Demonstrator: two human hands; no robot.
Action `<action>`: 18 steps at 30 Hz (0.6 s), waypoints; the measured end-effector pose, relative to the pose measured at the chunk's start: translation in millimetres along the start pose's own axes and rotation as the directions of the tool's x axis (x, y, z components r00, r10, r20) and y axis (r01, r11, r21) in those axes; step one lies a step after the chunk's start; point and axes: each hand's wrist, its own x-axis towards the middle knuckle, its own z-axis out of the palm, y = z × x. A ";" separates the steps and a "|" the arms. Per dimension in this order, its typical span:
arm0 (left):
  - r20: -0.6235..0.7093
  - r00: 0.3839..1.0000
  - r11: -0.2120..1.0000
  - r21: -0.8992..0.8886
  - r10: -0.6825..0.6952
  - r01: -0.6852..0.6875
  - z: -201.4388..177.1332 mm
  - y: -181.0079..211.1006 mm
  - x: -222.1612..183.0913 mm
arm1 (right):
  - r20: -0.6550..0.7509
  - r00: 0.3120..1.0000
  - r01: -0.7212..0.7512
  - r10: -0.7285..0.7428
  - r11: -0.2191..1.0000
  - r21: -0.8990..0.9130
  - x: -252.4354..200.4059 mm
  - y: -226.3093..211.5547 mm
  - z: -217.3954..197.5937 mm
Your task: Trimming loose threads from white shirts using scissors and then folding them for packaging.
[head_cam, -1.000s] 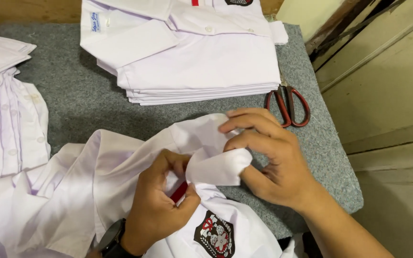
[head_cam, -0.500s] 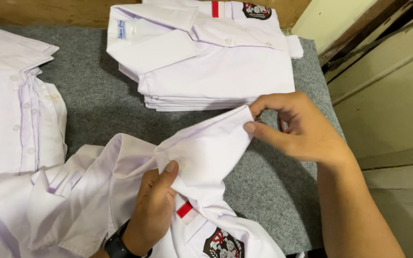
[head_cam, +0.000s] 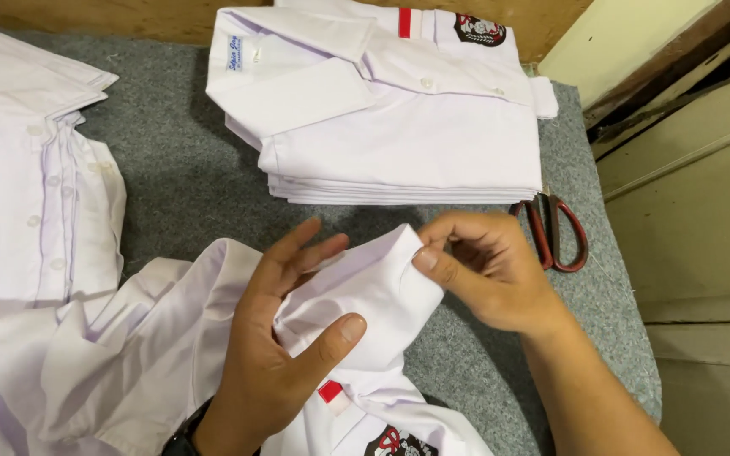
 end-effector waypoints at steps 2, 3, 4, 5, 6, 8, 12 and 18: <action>0.046 0.992 0.993 -0.001 -0.121 0.121 -3.4 -6.1 1.4 | 0.066 0.996 0.057 -0.052 0.995 -0.083 1.2 -11.1 12.2; 0.043 0.991 0.992 -0.002 -0.124 0.124 -2.7 -7.9 0.5 | 0.070 0.996 0.055 -0.050 0.995 -0.083 1.9 -14.0 17.5; 0.055 0.985 0.986 -0.027 -0.163 0.164 -1.7 -9.5 0.2 | 0.058 0.992 0.119 -0.111 0.980 -0.163 2.9 -17.4 22.2; 0.068 0.977 0.978 -0.051 -0.201 0.204 -0.6 -10.9 -0.1 | 0.050 0.984 0.179 -0.172 0.954 -0.242 3.7 -20.9 26.9; 0.066 0.977 0.978 -0.052 -0.201 0.204 -0.4 -11.3 -0.8 | 0.052 0.984 0.179 -0.171 0.953 -0.243 3.7 -20.3 31.9; 0.044 0.981 0.979 -0.071 -0.190 0.193 0.0 -11.6 -2.0 | -0.144 0.932 0.238 -0.332 0.863 -0.446 3.8 -19.5 41.7; 0.007 0.997 0.996 -0.045 -0.075 0.076 1.2 -12.0 -3.7 | -0.155 0.814 0.369 -0.560 0.705 -0.606 -3.0 -16.7 50.6; 0.028 0.999 0.998 -0.065 -0.015 0.017 2.4 -8.8 -3.1 | -0.085 0.809 0.349 -0.582 0.592 -0.726 -6.6 -21.1 63.5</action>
